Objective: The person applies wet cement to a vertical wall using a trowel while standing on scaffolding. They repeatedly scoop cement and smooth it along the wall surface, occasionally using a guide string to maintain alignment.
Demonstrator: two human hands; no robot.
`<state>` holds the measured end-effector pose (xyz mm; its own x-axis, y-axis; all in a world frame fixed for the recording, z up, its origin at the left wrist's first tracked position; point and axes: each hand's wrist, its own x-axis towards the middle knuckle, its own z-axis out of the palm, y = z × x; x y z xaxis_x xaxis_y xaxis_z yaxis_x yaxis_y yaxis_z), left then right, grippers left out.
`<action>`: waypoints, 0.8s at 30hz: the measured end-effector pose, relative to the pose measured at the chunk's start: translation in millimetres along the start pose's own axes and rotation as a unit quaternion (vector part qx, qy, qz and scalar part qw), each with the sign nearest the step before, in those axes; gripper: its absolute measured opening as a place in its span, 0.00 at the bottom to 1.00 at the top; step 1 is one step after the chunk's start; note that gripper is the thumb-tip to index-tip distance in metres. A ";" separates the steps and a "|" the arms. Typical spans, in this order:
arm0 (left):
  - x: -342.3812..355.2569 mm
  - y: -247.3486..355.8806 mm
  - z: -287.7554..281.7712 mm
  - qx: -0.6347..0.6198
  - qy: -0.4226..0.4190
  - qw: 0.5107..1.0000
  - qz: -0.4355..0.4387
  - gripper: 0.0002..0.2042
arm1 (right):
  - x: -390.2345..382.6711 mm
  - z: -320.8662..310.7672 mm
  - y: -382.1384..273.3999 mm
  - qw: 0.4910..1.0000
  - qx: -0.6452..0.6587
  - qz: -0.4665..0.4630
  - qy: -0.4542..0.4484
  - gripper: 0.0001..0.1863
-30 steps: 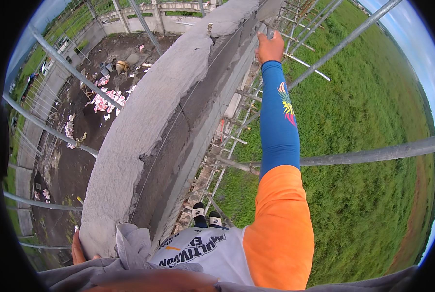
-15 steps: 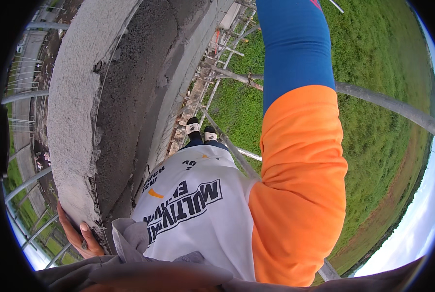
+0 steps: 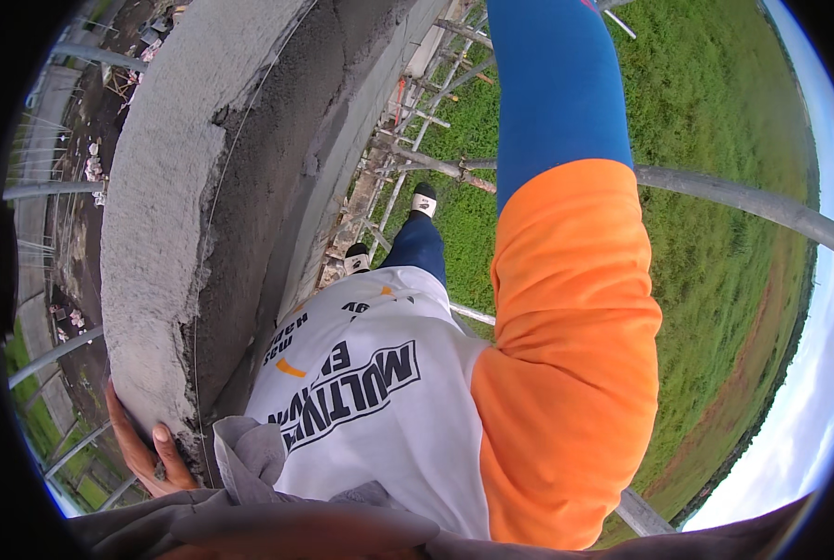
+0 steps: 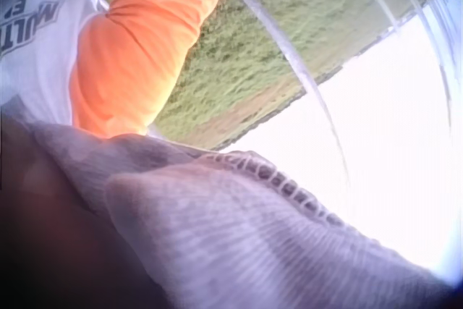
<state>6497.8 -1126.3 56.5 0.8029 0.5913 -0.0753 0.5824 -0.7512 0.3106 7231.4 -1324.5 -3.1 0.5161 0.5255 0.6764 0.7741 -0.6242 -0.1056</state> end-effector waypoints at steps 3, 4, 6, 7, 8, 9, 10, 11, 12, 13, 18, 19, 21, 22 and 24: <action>1.0 1.5 -2.9 0.011 -0.006 1.000 0.005 0.39 | -6.1 -4.2 -22.3 0.959 0.214 0.186 -0.024 0.11; 1.0 1.9 -3.3 0.013 -0.010 1.000 0.002 0.39 | -7.9 -6.8 -27.8 0.941 0.252 0.225 -0.035 0.11; 0.4 3.5 -3.4 -0.015 -0.013 1.000 -0.014 0.39 | -10.6 -14.2 -34.8 0.918 0.290 0.264 -0.055 0.12; 0.5 3.0 -3.5 -0.013 -0.011 1.000 -0.012 0.38 | -11.6 -18.2 -37.9 0.917 0.293 0.263 -0.063 0.12; -0.2 3.4 -3.5 -0.008 -0.007 1.000 -0.010 0.38 | -12.0 -21.9 -39.6 0.915 0.298 0.262 -0.069 0.12; -0.2 2.8 -3.9 0.003 -0.004 1.000 -0.009 0.38 | -12.4 -24.7 -41.7 0.911 0.303 0.270 -0.072 0.12; -0.6 2.7 -4.2 -0.011 -0.001 1.000 -0.009 0.38 | -12.5 -27.0 -43.3 0.907 0.309 0.275 -0.073 0.12; -1.0 2.1 -4.3 -0.017 0.001 1.000 -0.009 0.39 | -12.9 -28.3 -45.0 0.904 0.316 0.279 -0.077 0.12; -1.3 1.5 -4.6 -0.021 0.002 1.000 -0.010 0.40 | -13.9 -29.7 -46.6 0.908 0.322 0.258 -0.073 0.13; -1.5 1.6 -4.4 -0.014 0.004 1.000 -0.012 0.41 | -15.4 -30.9 -46.9 0.911 0.328 0.239 -0.069 0.13; -0.7 6.3 -4.3 -0.031 0.016 0.999 -0.035 0.44 | -30.9 -42.5 -31.3 0.896 0.387 0.206 -0.074 0.15; -1.1 7.4 -5.2 -0.049 0.012 0.998 -0.041 0.44 | -36.9 -44.1 -25.3 0.887 0.411 0.198 -0.070 0.13; -4.1 9.4 -5.0 -0.064 0.012 0.996 -0.061 0.45 | -45.0 -44.8 -13.2 0.871 0.451 0.183 -0.061 0.11; -6.7 8.1 -4.8 -0.064 0.014 0.995 -0.072 0.46 | -48.0 -41.1 -9.0 0.866 0.465 0.178 -0.055 0.09; -12.5 0.0 -6.4 -0.056 0.017 0.995 -0.086 0.48 | -58.0 -33.6 -4.2 0.862 0.480 0.160 -0.039 0.08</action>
<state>6486.9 -1131.8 63.6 0.6865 0.7196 -0.1042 0.6914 -0.6017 0.3999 7185.9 -1371.8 -17.4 0.7536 0.4758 0.4536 0.5152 0.0010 -0.8571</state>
